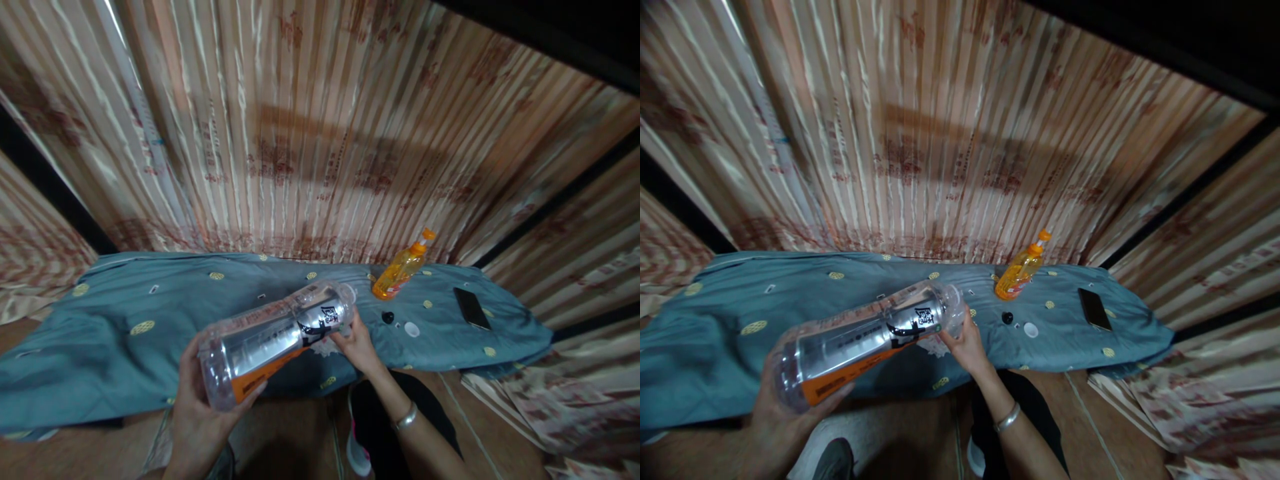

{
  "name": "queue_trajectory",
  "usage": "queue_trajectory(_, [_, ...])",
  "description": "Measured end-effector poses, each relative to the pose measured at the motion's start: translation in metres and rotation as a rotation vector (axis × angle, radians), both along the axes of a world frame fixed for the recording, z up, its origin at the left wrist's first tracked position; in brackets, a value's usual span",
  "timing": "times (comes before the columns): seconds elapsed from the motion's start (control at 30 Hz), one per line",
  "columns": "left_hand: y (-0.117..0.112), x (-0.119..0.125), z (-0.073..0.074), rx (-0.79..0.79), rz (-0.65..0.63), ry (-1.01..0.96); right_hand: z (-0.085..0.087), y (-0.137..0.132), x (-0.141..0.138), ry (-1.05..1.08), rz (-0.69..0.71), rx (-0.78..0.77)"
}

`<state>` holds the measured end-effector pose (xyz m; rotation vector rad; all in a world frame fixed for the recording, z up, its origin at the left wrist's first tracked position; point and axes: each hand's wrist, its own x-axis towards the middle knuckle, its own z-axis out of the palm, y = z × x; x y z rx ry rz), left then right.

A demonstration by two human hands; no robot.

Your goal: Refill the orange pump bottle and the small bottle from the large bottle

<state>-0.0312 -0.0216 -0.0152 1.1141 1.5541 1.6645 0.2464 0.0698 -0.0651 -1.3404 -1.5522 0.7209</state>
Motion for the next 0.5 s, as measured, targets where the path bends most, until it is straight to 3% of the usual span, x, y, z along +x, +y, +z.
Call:
queue_trajectory(0.17, [0.002,-0.008,-0.008,0.01,-0.021,0.053,-0.004,0.002,0.002,-0.005,-0.007,0.016])
queue_trajectory(0.5, [0.002,0.001,0.004,0.001,0.001,-0.004,-0.001,0.001,0.0,0.002,0.003,0.007])
